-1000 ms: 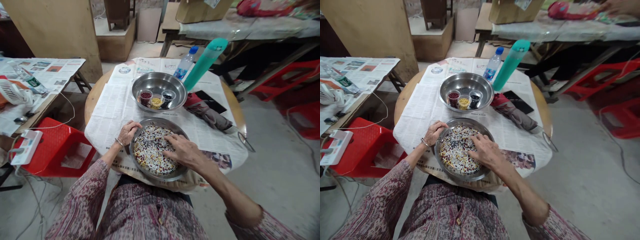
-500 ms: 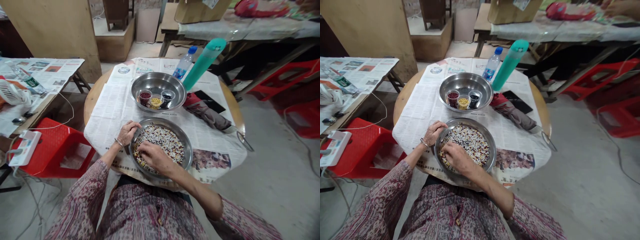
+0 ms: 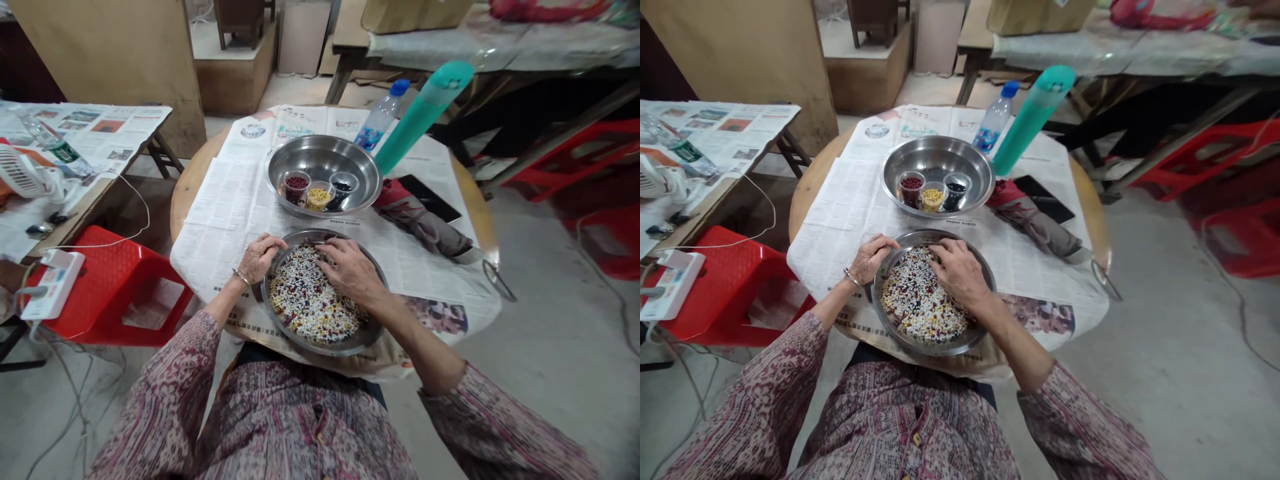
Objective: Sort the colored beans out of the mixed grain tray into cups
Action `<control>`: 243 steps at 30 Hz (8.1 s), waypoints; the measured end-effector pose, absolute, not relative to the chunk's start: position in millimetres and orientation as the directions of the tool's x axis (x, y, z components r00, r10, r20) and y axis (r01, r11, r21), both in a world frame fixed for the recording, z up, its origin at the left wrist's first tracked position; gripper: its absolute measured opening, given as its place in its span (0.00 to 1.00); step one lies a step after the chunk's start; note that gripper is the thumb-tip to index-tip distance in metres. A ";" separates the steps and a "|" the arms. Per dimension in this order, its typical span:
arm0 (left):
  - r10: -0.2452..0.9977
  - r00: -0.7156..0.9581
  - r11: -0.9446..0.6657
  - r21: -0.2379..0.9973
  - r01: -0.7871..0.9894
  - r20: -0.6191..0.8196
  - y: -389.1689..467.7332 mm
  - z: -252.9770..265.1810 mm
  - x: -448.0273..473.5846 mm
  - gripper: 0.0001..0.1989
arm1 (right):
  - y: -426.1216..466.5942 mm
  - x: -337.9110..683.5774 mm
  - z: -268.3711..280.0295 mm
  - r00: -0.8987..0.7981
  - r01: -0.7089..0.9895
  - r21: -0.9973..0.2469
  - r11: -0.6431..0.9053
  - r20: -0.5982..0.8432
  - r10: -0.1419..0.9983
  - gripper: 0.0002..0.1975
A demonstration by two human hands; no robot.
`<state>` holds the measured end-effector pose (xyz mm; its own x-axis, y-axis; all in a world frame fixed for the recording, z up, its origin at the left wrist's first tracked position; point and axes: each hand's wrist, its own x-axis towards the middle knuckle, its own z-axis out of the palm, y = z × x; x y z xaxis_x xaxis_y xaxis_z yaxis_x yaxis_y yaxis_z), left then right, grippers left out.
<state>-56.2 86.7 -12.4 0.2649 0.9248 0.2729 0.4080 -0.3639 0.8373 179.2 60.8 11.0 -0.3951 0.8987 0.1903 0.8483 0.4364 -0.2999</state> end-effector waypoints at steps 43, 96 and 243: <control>0.924 0.252 -0.369 0.837 0.403 0.287 88.0 -14.6 -57.2 0.12 | 7.3 211.2 11.6 -0.442 0.867 -0.199 0.457 0.121 0.889 0.09; 0.928 0.231 -0.367 0.830 0.420 0.293 86.8 -13.4 -56.7 0.12 | 35.3 112.2 -7.6 -0.493 0.663 -0.551 0.507 0.189 0.849 0.14; 0.946 0.188 -0.318 0.872 0.371 0.265 89.5 -19.2 -54.6 0.14 | 13.4 204.7 16.8 -0.424 0.896 -0.156 0.417 -0.019 0.905 0.08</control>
